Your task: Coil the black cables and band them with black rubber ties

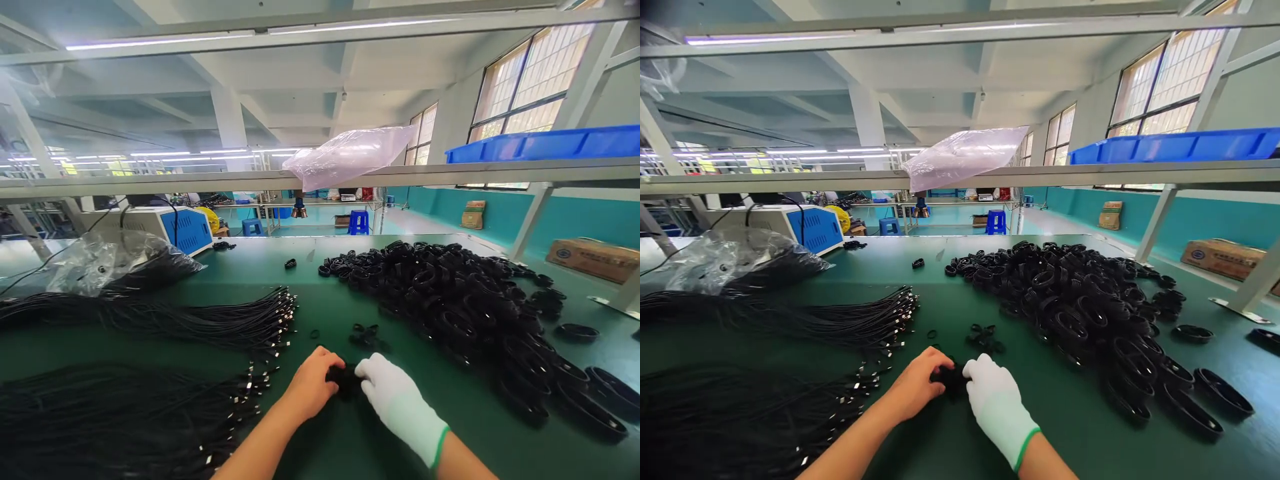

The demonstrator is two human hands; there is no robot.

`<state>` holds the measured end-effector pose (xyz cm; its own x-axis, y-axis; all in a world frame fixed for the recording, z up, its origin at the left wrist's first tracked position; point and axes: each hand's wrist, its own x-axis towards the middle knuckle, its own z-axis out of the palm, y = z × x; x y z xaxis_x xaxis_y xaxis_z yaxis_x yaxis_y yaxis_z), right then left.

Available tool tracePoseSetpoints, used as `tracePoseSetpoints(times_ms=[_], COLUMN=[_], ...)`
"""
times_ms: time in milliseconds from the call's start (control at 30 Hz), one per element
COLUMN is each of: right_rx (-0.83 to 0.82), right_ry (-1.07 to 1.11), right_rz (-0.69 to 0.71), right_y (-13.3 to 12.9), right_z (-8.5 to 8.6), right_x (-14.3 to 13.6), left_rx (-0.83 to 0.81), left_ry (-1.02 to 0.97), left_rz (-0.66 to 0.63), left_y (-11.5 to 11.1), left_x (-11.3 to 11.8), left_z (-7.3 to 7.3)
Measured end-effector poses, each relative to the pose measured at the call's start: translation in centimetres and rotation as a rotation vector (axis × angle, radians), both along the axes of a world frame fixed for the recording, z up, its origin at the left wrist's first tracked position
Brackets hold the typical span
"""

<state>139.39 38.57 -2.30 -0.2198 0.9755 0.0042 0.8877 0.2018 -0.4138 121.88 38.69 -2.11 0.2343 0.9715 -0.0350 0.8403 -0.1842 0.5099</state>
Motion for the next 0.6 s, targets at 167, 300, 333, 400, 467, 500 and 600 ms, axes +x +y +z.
tracePoseSetpoints(times_ms=[167, 300, 333, 400, 467, 500, 600], right_rx=[0.136, 0.247, 0.276, 0.318, 0.325, 0.319, 0.289], right_ry=[0.179, 0.339, 0.368, 0.411, 0.451, 0.473, 0.547], right_rz=[-0.145, -0.225, -0.225, -0.206, -0.182, -0.174, -0.178], right_y=[-1.4, -1.4, -1.3, -1.1, -0.9, -0.9, -1.2], right_z=[0.5, -1.5, -2.2, -3.3, -4.1, -4.2, -4.2], right_x=[0.4, -0.4, -0.5, -0.6, -0.4, -0.4, -0.3], left_rx=[0.047, 0.104, 0.114, 0.126, 0.125, 0.123, 0.113], left_ry=[-0.018, -0.067, -0.077, -0.093, -0.112, -0.129, -0.236], left_rz=[0.127, 0.167, 0.177, 0.188, 0.196, 0.205, 0.261], left_y=[-2.2, -2.6, -2.5, -2.3, -2.3, -2.3, -2.5], left_x=[-0.8, -0.1, 0.2, 0.8, 1.2, 1.3, 1.1], left_z=[-0.2, -1.8, -2.3, -3.1, -3.5, -3.6, -3.3])
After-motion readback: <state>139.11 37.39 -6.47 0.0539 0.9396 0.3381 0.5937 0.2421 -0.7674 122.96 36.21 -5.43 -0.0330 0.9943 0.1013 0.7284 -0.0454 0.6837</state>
